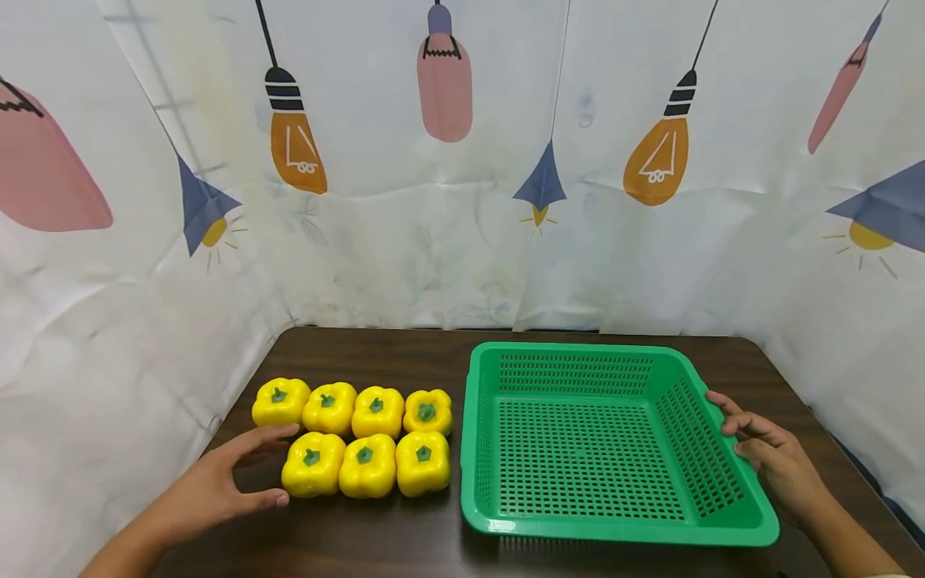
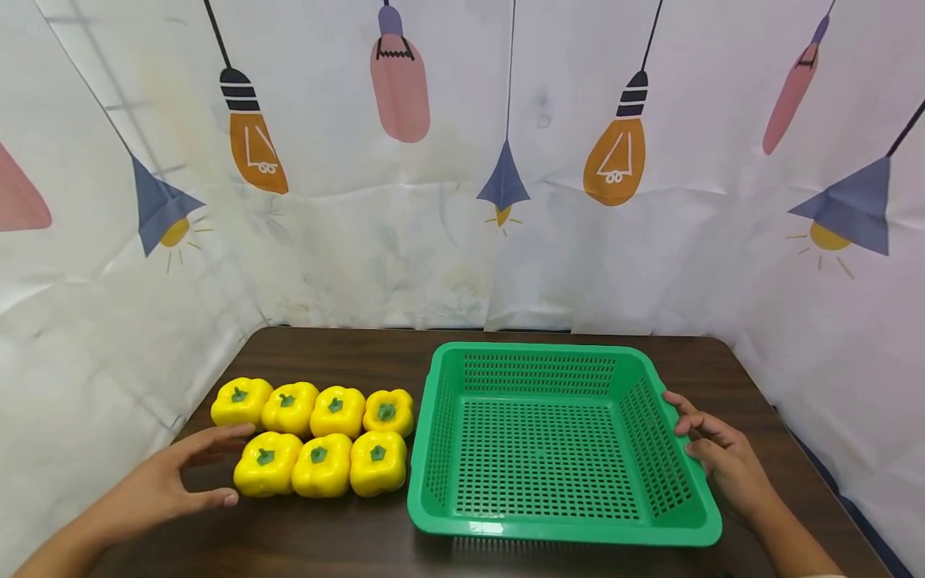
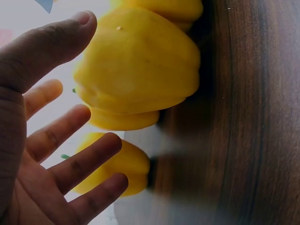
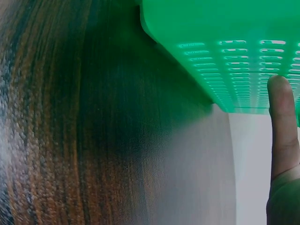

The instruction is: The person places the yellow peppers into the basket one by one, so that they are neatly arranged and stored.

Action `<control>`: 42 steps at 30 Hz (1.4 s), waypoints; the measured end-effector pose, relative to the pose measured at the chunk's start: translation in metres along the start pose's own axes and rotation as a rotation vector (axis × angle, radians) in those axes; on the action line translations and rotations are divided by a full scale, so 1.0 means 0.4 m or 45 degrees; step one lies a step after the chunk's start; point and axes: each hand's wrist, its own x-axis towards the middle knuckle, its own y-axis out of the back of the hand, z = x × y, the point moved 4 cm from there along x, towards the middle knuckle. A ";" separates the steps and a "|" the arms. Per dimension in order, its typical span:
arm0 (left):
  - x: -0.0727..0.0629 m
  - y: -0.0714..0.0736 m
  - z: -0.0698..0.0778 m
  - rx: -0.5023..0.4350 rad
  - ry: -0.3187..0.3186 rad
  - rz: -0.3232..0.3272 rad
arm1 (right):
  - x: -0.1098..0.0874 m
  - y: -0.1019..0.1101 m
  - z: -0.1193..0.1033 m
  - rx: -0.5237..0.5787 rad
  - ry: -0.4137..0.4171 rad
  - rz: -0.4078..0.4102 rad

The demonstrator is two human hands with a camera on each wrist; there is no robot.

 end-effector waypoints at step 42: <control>0.032 0.010 -0.003 -0.320 -0.020 -0.076 | -0.001 -0.010 -0.017 -0.088 0.010 0.039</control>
